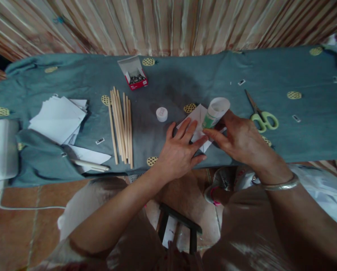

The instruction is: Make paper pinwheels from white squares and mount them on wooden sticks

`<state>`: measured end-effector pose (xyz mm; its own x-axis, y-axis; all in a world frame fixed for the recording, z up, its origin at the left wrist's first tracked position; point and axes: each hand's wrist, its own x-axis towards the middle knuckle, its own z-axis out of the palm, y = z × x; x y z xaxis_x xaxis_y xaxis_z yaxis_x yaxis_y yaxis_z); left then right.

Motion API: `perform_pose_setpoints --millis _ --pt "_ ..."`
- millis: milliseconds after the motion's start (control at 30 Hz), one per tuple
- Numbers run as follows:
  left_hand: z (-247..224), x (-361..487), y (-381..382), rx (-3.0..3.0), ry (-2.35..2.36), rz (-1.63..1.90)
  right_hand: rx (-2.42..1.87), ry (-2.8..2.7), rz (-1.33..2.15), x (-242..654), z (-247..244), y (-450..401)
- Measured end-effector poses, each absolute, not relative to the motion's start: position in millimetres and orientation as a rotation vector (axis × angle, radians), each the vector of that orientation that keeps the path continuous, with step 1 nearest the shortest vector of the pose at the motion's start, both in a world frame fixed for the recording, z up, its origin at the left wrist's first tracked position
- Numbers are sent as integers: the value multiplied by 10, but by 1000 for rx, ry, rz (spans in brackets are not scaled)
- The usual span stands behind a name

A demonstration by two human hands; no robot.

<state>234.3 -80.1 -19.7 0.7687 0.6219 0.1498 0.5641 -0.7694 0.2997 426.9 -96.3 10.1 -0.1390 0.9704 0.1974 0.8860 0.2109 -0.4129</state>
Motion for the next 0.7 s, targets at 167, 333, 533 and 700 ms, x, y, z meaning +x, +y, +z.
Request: perform_pose_setpoints --millis 167,333,533,700 --pt "-189 2346 -793 2711 929 349 -1751 -1939 244 4288 79 -993" --pt "-211 2351 -806 2701 917 394 -1639 -1278 430 4307 142 -920" --pt "-93 2165 -638 2709 909 725 -1312 -701 934 4351 162 -849" --pt "-43 1874 -317 2588 1306 851 -1173 -564 1127 4374 115 -883"
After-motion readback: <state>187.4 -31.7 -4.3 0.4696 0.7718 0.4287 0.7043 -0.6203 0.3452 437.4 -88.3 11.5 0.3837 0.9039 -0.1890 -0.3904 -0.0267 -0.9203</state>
